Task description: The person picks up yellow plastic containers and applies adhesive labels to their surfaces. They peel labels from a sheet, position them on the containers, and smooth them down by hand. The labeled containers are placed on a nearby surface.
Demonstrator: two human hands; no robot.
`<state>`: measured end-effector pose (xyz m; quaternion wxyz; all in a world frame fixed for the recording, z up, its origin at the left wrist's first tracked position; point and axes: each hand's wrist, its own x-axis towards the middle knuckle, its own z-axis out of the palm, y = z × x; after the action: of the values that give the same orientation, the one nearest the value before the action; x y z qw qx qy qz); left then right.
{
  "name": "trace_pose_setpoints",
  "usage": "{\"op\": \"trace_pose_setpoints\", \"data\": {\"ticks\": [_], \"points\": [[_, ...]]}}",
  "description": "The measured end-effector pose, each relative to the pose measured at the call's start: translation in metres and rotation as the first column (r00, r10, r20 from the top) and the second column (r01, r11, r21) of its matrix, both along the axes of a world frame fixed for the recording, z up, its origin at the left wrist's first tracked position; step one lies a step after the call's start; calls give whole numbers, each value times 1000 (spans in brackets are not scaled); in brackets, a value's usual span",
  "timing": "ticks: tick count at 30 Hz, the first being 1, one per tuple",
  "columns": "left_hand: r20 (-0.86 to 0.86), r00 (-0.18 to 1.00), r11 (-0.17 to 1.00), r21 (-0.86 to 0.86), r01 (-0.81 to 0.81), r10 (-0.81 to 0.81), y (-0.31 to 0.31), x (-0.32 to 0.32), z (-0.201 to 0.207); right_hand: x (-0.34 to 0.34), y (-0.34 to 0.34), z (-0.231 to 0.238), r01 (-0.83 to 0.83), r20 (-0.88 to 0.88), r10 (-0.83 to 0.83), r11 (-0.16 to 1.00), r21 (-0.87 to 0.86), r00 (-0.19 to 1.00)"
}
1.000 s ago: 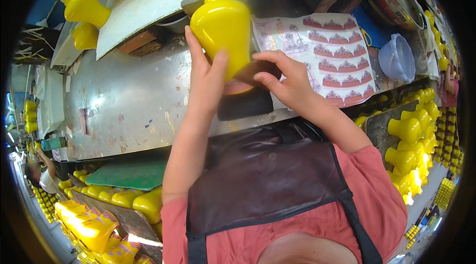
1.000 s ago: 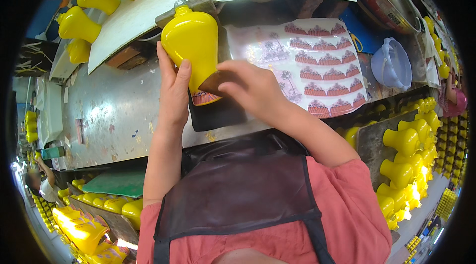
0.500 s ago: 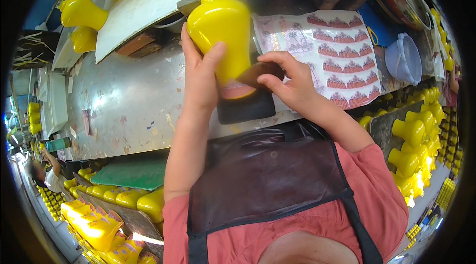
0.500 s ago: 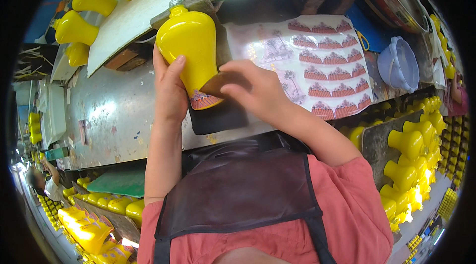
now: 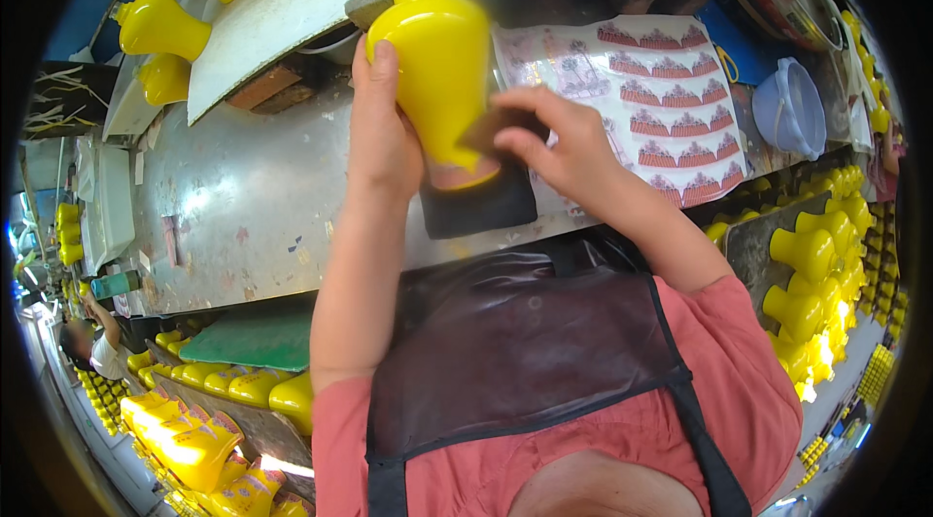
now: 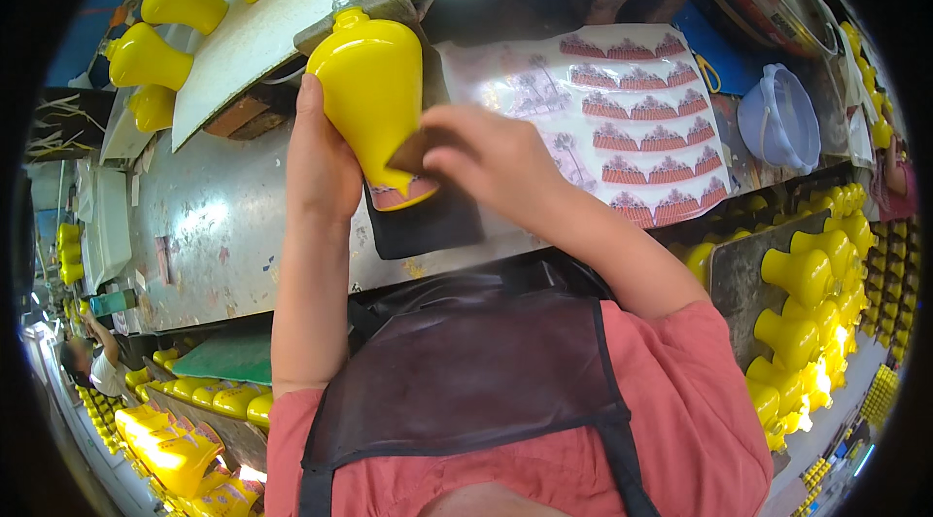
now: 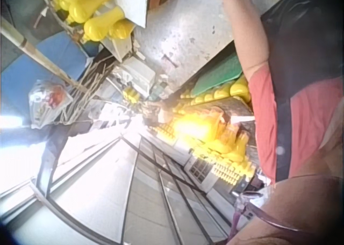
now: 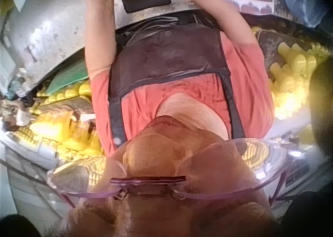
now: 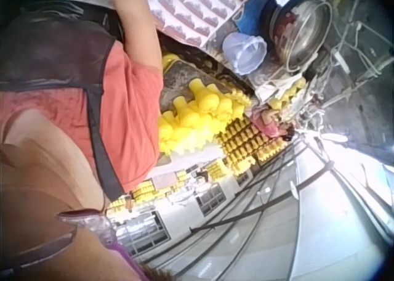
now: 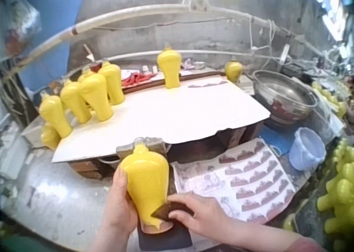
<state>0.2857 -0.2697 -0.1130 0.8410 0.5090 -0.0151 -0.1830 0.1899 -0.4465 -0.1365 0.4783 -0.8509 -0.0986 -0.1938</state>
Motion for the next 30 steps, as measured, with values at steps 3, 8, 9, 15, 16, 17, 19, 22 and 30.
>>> {"op": "trace_pose_setpoints", "data": {"ticks": [3,8,9,15,16,17,19,22,30], "points": [[-74,997,1000,-17,26,-27,5,2,0,3,-2,-1,125,-8,-125,987,100,992],[165,979,958,241,-157,119,4,-20,0,-6,-3,6,-74,30,73,997,23,997],[171,979,968,207,-144,109,0,-20,-2,-6,-2,7,-68,31,69,997,-23,997],[14,997,997,28,75,-75,9,-3,-6,1,0,12,93,107,-89,995,-37,990],[-24,997,995,62,75,-73,11,-5,-6,0,0,14,-8,145,17,998,-64,989],[32,998,996,62,59,-61,11,-9,-6,-2,1,15,-77,141,87,994,-75,986],[143,990,998,69,-6,-4,9,-17,-9,-2,2,16,-183,148,201,975,-130,968],[177,984,984,176,-42,10,2,-14,-14,0,3,17,60,105,-40,978,-199,994],[198,980,987,155,-41,9,7,-6,-26,-6,6,17,-161,50,175,965,-208,983]]}}
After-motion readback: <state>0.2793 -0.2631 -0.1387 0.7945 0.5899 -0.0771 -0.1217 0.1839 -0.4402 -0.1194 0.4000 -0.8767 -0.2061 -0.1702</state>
